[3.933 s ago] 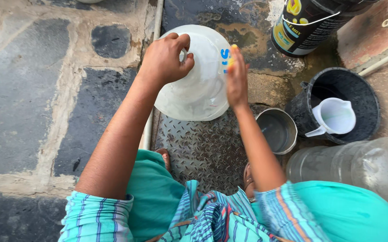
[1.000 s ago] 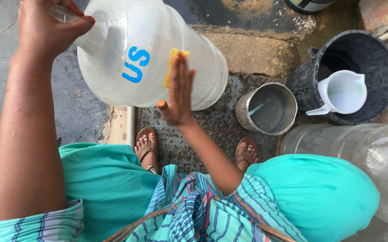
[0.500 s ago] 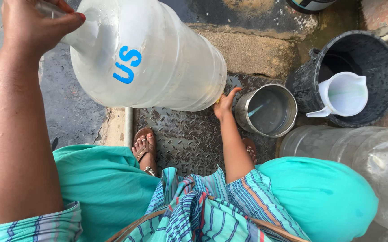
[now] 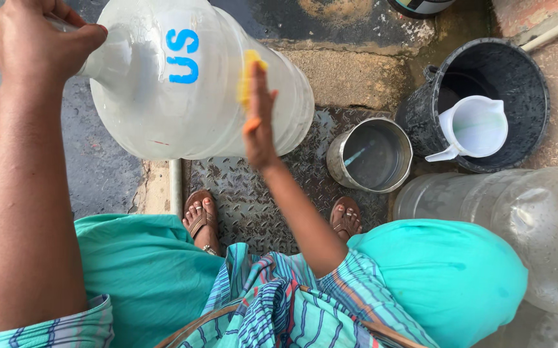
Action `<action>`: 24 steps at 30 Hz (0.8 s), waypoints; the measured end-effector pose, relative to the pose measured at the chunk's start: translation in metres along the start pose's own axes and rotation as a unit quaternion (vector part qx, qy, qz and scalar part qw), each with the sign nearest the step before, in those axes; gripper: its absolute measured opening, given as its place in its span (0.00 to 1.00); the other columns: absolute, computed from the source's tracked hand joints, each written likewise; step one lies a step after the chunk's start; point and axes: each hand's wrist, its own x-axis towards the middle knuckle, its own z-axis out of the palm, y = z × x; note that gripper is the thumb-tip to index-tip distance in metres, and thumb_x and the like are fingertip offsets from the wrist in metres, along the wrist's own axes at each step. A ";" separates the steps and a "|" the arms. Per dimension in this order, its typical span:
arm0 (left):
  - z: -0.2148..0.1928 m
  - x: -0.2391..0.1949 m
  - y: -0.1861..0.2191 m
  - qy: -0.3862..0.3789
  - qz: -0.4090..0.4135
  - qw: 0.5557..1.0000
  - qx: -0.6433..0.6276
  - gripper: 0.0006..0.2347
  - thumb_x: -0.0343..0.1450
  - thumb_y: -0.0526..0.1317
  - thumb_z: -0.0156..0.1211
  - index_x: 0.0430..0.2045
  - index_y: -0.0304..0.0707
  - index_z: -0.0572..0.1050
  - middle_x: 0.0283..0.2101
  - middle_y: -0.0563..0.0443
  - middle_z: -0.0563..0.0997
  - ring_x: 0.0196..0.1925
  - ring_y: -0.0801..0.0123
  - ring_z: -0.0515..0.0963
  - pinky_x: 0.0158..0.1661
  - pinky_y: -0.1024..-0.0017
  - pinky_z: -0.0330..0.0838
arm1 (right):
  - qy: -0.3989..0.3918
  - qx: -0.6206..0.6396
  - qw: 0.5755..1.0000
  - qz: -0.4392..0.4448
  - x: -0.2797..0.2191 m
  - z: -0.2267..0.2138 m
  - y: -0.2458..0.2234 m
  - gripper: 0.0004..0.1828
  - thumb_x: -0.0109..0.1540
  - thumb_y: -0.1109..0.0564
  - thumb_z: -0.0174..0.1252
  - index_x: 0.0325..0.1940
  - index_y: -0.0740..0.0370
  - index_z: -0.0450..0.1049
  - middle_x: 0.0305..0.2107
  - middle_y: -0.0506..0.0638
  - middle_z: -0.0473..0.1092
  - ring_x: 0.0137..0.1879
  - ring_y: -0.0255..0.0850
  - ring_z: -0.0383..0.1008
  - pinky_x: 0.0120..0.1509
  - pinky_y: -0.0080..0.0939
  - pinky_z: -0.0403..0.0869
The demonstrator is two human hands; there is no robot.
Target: The person scrubs the interior neck of a large plastic water jug with a toothbrush, then uses a yellow sponge to wipe the exterior surfaces of the jug while rotating it.
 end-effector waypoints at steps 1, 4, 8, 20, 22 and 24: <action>0.001 -0.001 0.000 0.008 0.002 1.000 0.002 0.09 0.58 0.37 0.76 0.25 0.37 0.82 0.28 0.44 0.84 0.30 0.62 0.84 0.35 0.62 0.78 | -0.003 -0.012 1.000 -0.010 -0.002 0.008 -0.013 0.53 0.68 0.19 0.14 0.85 0.55 0.35 0.83 0.49 0.36 0.87 0.42 0.30 0.88 0.55 0.21; 0.002 -0.001 0.002 0.021 0.018 1.000 0.007 0.08 0.56 0.36 0.73 0.26 0.38 0.83 0.29 0.47 0.85 0.30 0.63 0.85 0.36 0.62 0.79 | 0.011 -0.099 0.994 -0.044 -0.012 0.018 -0.010 0.54 0.66 0.17 0.14 0.85 0.54 0.33 0.82 0.48 0.35 0.88 0.42 0.31 0.87 0.58 0.20; 0.008 0.001 0.005 0.026 -0.035 0.999 0.019 0.08 0.56 0.38 0.75 0.23 0.39 0.83 0.28 0.47 0.85 0.29 0.59 0.84 0.34 0.60 0.78 | 0.091 -0.185 0.978 0.010 -0.032 -0.010 0.057 0.50 0.70 0.18 0.22 0.85 0.53 0.37 0.82 0.52 0.40 0.88 0.46 0.37 0.89 0.54 0.34; 0.039 0.018 -0.016 0.000 -0.162 0.981 0.105 0.09 0.59 0.45 0.74 0.25 0.44 0.83 0.27 0.46 0.85 0.29 0.57 0.85 0.33 0.58 0.79 | 0.053 -0.117 0.987 -0.092 -0.028 0.038 -0.013 0.52 0.69 0.20 0.17 0.84 0.60 0.34 0.81 0.57 0.35 0.86 0.47 0.31 0.90 0.54 0.34; 0.040 0.017 -0.012 0.034 -0.131 0.986 0.101 0.10 0.58 0.46 0.75 0.24 0.44 0.83 0.27 0.43 0.84 0.30 0.52 0.84 0.35 0.57 0.79 | 0.028 -0.132 0.985 -0.103 -0.029 0.042 -0.032 0.54 0.69 0.20 0.16 0.83 0.64 0.31 0.80 0.60 0.33 0.87 0.49 0.30 0.90 0.57 0.31; 0.034 0.018 -0.007 0.020 -0.087 0.994 0.067 0.14 0.58 0.48 0.78 0.27 0.42 0.82 0.29 0.42 0.84 0.32 0.48 0.84 0.36 0.55 0.78 | 0.028 -0.170 0.981 -0.085 -0.010 0.025 -0.029 0.53 0.69 0.21 0.16 0.81 0.66 0.40 0.79 0.60 0.43 0.86 0.52 0.38 0.88 0.59 0.31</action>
